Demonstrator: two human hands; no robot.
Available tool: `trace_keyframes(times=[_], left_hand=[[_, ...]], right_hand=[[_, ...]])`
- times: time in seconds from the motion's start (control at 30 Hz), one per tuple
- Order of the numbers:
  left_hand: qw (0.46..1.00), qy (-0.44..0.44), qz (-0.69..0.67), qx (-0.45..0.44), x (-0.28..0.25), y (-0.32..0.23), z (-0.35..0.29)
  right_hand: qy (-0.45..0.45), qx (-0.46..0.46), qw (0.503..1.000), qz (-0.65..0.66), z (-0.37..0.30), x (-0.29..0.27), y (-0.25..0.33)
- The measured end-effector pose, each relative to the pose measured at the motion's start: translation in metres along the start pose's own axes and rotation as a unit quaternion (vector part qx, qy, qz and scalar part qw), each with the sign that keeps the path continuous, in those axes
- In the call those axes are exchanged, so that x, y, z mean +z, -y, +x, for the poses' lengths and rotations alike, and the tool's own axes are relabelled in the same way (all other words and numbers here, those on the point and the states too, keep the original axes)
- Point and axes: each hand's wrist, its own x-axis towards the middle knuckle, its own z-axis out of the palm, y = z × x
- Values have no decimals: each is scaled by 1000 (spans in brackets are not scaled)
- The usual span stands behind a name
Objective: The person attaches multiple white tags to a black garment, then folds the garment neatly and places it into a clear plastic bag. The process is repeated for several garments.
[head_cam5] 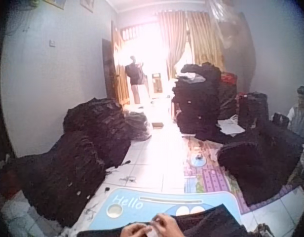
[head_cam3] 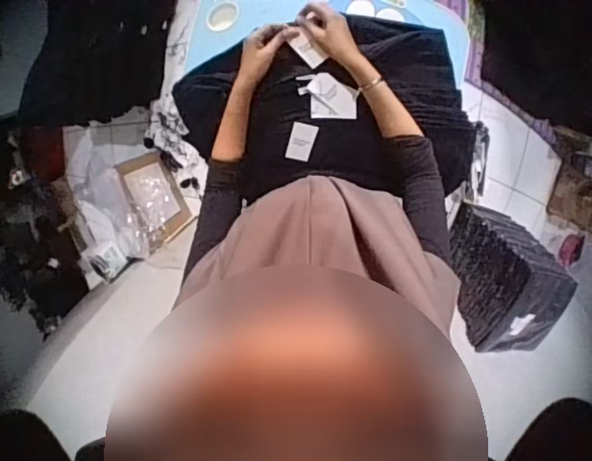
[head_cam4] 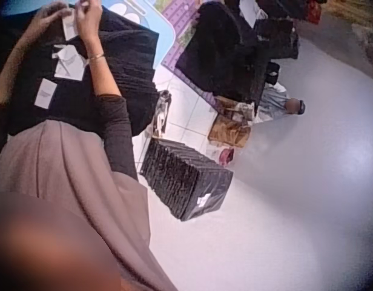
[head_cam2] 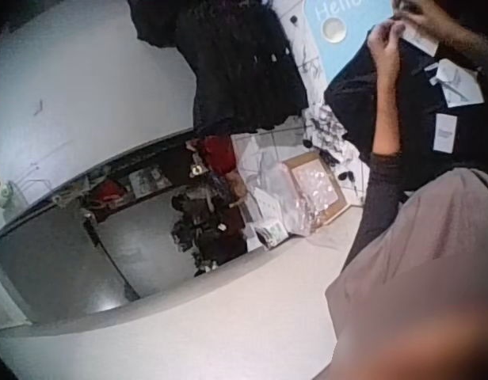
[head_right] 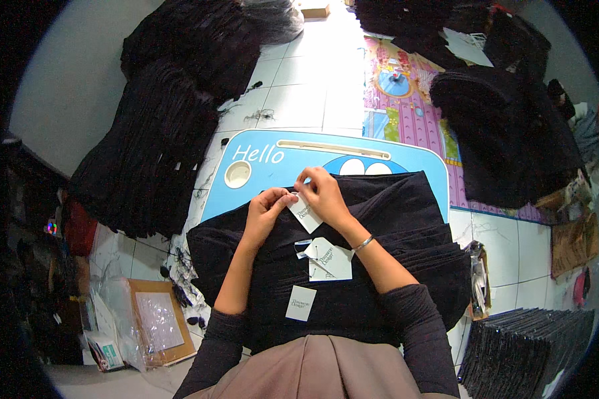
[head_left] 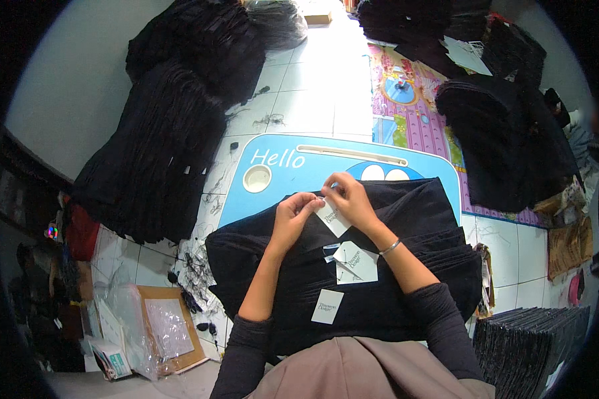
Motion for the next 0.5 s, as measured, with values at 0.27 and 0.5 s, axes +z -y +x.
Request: trace_keyframes(times=[0.27,0.5], left_hand=[[998,20,-53,-12,-4,8,2],[998,1,-58,-18,-2,10,1]], right_hand=[[60,131,956,255,0,-8,3],[70,94,984,134,-1,-3,4]])
